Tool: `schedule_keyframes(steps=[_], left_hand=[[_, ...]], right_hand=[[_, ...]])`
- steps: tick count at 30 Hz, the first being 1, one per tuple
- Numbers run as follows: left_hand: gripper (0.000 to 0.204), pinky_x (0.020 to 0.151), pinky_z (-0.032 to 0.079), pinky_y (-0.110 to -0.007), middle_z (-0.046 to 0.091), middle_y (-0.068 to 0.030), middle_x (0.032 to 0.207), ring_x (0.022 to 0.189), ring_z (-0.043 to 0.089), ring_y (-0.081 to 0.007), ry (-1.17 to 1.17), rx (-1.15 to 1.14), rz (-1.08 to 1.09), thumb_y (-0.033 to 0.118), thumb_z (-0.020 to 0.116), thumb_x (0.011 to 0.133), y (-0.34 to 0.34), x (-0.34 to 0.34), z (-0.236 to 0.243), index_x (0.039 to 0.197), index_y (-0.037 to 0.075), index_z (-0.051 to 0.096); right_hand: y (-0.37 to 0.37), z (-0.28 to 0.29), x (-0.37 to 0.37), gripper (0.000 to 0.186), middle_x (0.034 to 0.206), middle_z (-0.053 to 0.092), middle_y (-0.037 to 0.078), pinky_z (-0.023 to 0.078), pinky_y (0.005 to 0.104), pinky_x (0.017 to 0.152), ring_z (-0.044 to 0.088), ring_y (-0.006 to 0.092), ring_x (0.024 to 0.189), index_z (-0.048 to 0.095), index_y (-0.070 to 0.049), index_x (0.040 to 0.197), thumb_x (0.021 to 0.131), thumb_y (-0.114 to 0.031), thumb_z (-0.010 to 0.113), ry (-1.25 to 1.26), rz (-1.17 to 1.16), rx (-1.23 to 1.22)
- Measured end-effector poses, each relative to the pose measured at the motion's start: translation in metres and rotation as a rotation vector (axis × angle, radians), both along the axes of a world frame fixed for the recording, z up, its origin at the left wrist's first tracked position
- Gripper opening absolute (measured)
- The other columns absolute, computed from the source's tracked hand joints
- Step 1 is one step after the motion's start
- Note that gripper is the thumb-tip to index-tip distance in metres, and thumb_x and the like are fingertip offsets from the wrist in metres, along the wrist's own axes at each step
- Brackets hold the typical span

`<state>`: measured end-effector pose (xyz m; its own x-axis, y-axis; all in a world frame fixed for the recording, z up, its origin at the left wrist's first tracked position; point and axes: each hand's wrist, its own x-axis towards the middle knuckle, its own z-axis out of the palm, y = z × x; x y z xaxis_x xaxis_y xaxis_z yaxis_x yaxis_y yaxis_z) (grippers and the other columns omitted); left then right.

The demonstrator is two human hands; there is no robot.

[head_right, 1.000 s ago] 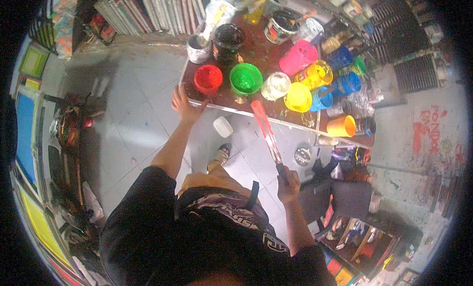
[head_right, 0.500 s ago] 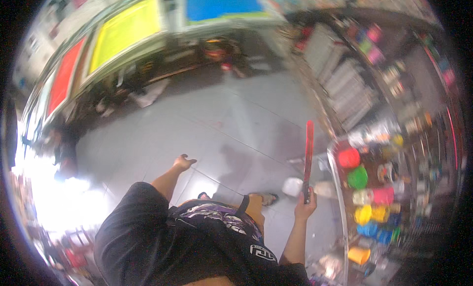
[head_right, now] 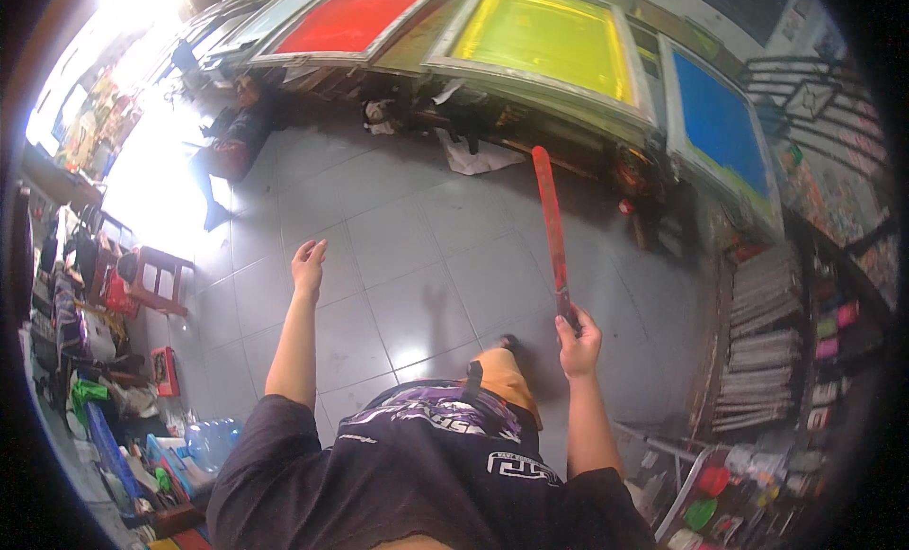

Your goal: The person spreads red ink across a screen printing frame using a squeegee, repeatedly dipping the squeegee into a red ink container and smoothing the ink layer. The person lifts and repositions the screen frame multiple times during the process.

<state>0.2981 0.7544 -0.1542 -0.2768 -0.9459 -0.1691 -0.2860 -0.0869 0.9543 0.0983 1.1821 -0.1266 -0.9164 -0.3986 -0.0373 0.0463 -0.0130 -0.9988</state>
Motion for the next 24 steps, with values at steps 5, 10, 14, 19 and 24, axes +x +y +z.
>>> schedule_keyframes(steps=[5, 10, 14, 19, 24], left_hand=[[0.054, 0.082, 0.041, -0.026, 0.057, -0.0028, 0.091, 0.086, 0.053, -0.0107, 0.132, 0.107, 0.08, 0.027, 0.071, 0.078, -0.043, -0.031, 0.019, 0.119, -0.001, 0.051], [0.056, 0.086, 0.04, -0.025, 0.057, -0.0022, 0.092, 0.087, 0.053, -0.0098, 0.237, 0.115, 0.155, 0.024, 0.07, 0.079, -0.116, -0.073, 0.031, 0.121, -0.003, 0.047], [0.059, 0.077, 0.039, -0.031, 0.056, -0.0061, 0.111, 0.099, 0.055, -0.016, 0.162, 0.015, 0.18, 0.035, 0.065, 0.08, -0.188, -0.103, 0.039, 0.126, 0.003, 0.046], [0.055, 0.07, 0.037, -0.025, 0.057, -0.0027, 0.101, 0.093, 0.055, -0.0126, 0.176, -0.081, 0.241, 0.032, 0.067, 0.08, -0.253, -0.127, 0.05, 0.124, 0.004, 0.048], [0.048, 0.079, 0.039, -0.023, 0.058, -0.004, 0.099, 0.092, 0.055, -0.0114, 0.27, -0.089, 0.346, 0.022, 0.067, 0.081, -0.326, -0.119, 0.053, 0.121, 0.0, 0.049]], right_hand=[[-0.079, 0.037, -0.046, 0.03, 0.081, 0.057, 0.002, 0.041, 0.0209, 0.054, 0.049, 0.0066, 0.062, 0.054, 0.007, 0.11, 0.081, -0.003, 0.06, -0.122, 0.106, -0.056], [-0.163, 0.053, -0.116, 0.032, 0.086, 0.058, 0.004, 0.043, 0.0224, 0.056, 0.051, 0.008, 0.067, 0.053, 0.007, 0.111, 0.081, -0.001, 0.06, -0.142, 0.216, -0.146], [-0.242, 0.072, -0.166, 0.032, 0.086, 0.058, 0.005, 0.044, 0.0226, 0.057, 0.052, 0.0094, 0.069, 0.052, 0.006, 0.111, 0.081, -0.002, 0.06, -0.081, 0.282, -0.152], [-0.33, 0.111, -0.201, 0.031, 0.082, 0.056, 0.004, 0.044, 0.0239, 0.055, 0.053, 0.0104, 0.065, 0.053, 0.001, 0.112, 0.082, -0.005, 0.06, 0.051, 0.416, -0.061], [-0.398, 0.143, -0.225, 0.036, 0.085, 0.059, 0.006, 0.045, 0.0229, 0.057, 0.056, 0.0116, 0.068, 0.049, 0.002, 0.116, 0.082, -0.002, 0.059, 0.002, 0.439, 0.006]])
